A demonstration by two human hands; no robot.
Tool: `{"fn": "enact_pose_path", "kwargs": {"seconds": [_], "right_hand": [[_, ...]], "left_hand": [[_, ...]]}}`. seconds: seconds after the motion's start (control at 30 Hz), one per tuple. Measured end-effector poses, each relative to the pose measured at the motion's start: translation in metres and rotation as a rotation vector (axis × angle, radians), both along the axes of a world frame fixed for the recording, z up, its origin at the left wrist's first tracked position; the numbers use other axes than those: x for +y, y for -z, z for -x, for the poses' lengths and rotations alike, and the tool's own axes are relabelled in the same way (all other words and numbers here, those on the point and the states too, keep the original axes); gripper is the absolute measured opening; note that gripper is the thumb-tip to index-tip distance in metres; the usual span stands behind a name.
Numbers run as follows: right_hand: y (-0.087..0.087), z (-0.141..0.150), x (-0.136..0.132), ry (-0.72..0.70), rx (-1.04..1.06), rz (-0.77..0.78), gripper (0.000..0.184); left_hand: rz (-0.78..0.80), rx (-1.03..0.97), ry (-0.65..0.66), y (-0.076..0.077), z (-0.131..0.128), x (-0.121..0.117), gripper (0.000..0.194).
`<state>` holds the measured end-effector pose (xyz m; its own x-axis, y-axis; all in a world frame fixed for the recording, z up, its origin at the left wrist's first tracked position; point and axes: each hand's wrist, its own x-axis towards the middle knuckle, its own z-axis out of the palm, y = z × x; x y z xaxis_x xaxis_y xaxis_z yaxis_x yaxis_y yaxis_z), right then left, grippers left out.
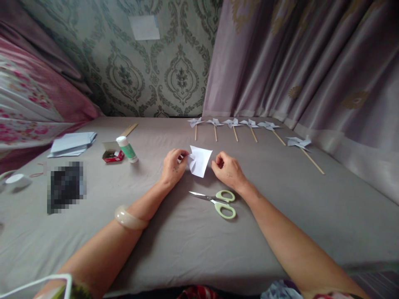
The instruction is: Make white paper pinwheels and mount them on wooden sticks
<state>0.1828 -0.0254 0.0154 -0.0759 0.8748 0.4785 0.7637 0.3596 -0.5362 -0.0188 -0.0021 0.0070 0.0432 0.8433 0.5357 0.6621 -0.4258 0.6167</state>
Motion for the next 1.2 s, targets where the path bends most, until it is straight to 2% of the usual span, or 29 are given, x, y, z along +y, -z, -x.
{"fn": "enact_pose_path", "kwargs": {"seconds": [0.17, 0.37, 0.6, 0.77, 0.9, 1.2], "right_hand": [[0.0, 0.001, -0.004, -0.03, -0.093, -0.142, 0.01], [0.002, 0.003, -0.006, -0.214, -0.249, -0.196, 0.017], [-0.002, 0.006, -0.012, -0.363, -0.423, -0.152, 0.016], [-0.001, 0.007, -0.013, -0.397, -0.498, -0.18, 0.011], [0.002, 0.007, -0.012, -0.419, -0.512, -0.174, 0.016], [0.003, 0.007, -0.014, -0.417, -0.499, -0.042, 0.013]], "left_hand": [[-0.091, 0.054, -0.013, -0.004, 0.001, -0.001, 0.014], [-0.098, 0.063, -0.025, -0.003, 0.002, 0.001, 0.014], [-0.07, 0.043, -0.016, -0.001, 0.001, 0.001, 0.015], [0.033, -0.03, 0.001, 0.0, -0.001, 0.003, 0.014], [0.104, -0.069, 0.021, 0.001, -0.002, 0.004, 0.016], [0.169, -0.041, 0.086, 0.007, -0.004, 0.006, 0.021]]}}
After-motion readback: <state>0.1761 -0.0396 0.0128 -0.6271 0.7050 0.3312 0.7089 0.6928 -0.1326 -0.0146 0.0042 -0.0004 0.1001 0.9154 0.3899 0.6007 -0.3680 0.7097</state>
